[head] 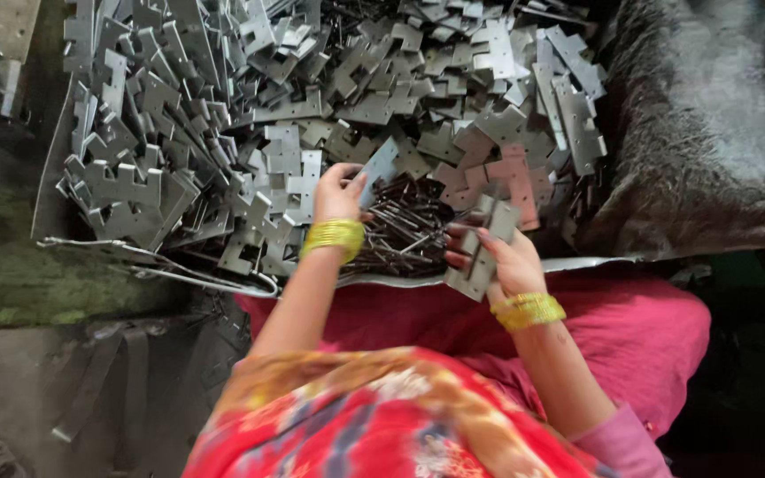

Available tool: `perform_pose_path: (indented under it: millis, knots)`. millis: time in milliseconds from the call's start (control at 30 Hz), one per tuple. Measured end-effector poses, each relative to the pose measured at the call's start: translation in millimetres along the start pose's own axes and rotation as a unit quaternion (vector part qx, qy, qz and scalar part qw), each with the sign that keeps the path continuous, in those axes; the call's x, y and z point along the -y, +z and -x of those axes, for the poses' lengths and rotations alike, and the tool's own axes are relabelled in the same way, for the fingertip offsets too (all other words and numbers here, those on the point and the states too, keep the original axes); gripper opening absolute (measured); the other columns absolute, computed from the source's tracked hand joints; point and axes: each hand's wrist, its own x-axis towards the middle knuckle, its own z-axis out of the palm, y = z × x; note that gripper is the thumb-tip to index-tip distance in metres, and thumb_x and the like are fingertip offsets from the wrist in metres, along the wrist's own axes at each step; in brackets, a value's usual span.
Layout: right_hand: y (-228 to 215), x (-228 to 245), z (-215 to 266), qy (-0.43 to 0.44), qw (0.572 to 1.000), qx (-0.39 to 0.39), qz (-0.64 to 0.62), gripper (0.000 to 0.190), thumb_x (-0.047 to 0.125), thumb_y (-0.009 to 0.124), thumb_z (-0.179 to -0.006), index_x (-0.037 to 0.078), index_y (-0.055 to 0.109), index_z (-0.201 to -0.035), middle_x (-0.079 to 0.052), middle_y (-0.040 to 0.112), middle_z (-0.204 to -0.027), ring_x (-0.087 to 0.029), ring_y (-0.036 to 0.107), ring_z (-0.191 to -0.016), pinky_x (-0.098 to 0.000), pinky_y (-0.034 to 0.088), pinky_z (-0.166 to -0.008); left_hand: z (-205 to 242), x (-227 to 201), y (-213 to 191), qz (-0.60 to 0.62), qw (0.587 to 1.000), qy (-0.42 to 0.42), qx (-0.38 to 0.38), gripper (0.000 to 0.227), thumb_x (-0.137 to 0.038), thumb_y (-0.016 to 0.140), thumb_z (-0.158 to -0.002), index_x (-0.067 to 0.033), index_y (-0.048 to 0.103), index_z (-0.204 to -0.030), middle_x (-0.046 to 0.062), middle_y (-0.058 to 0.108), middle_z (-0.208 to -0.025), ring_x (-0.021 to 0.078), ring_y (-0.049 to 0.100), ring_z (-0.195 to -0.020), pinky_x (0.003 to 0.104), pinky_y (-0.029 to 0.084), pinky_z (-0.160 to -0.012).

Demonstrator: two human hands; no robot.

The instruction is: The person sits on the floor and repeatedly picks up small metal plates and pins from a large pile. They insert the pins into the plates by hand and place the assembled units onto a nearby surface. The process continues with the same repetitive pick, insert, and place actions.

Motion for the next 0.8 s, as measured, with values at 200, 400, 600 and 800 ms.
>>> perform_pose_path:
  millis: [200, 400, 600, 800]
  knots:
    - [32, -8, -26, 0.033, 0.994, 0.091, 0.054, 0.030, 0.012, 0.053, -0.104, -0.001, 0.057, -0.131, -0.022, 0.071, -0.117, -0.034, 0.072, -0.099, -0.0488, 0.061, -0.086, 42, -57, -57, -0.207, 0.947, 0.138, 0.204, 0.046, 0.003, 0.067, -0.079, -0.0083, 0.072, -0.124, 0.007, 0.077, -0.093, 0.0150, 0.067, -0.071, 0.032, 0.056, -0.062]
    - [66, -9, -12, 0.135, 0.989, 0.049, -0.025, 0.055, 0.052, 0.037, -0.097, 0.013, 0.058, -0.130, -0.008, 0.070, -0.120, -0.026, 0.071, -0.101, -0.0485, 0.062, -0.079, 73, -96, 20, -0.321, 0.850, 0.319, 0.270, 0.044, -0.004, 0.072, -0.072, -0.0087, 0.074, -0.115, 0.011, 0.076, -0.105, 0.0318, 0.071, -0.100, 0.042, 0.055, -0.089]
    - [47, -21, -11, 0.052, 0.997, 0.048, -0.025, 0.037, 0.032, 0.055, -0.105, 0.007, 0.060, -0.131, -0.006, 0.069, -0.120, -0.021, 0.068, -0.104, -0.0396, 0.060, -0.088, 79, -37, 34, -0.200, 0.858, 0.472, 0.037, 0.053, -0.004, 0.073, -0.076, -0.0056, 0.062, -0.128, 0.017, 0.069, -0.127, 0.0373, 0.061, -0.123, 0.045, 0.042, -0.106]
    - [50, -62, -26, -0.039, 0.999, 0.028, -0.019, 0.024, 0.012, 0.070, -0.100, 0.001, 0.066, -0.120, -0.007, 0.072, -0.113, -0.020, 0.067, -0.101, -0.0364, 0.054, -0.090, 135, 14, 18, 0.062, 0.989, 0.105, 0.086, 0.050, -0.009, 0.073, -0.087, -0.0033, 0.055, -0.134, 0.018, 0.072, -0.110, 0.0287, 0.071, -0.098, 0.037, 0.054, -0.088]
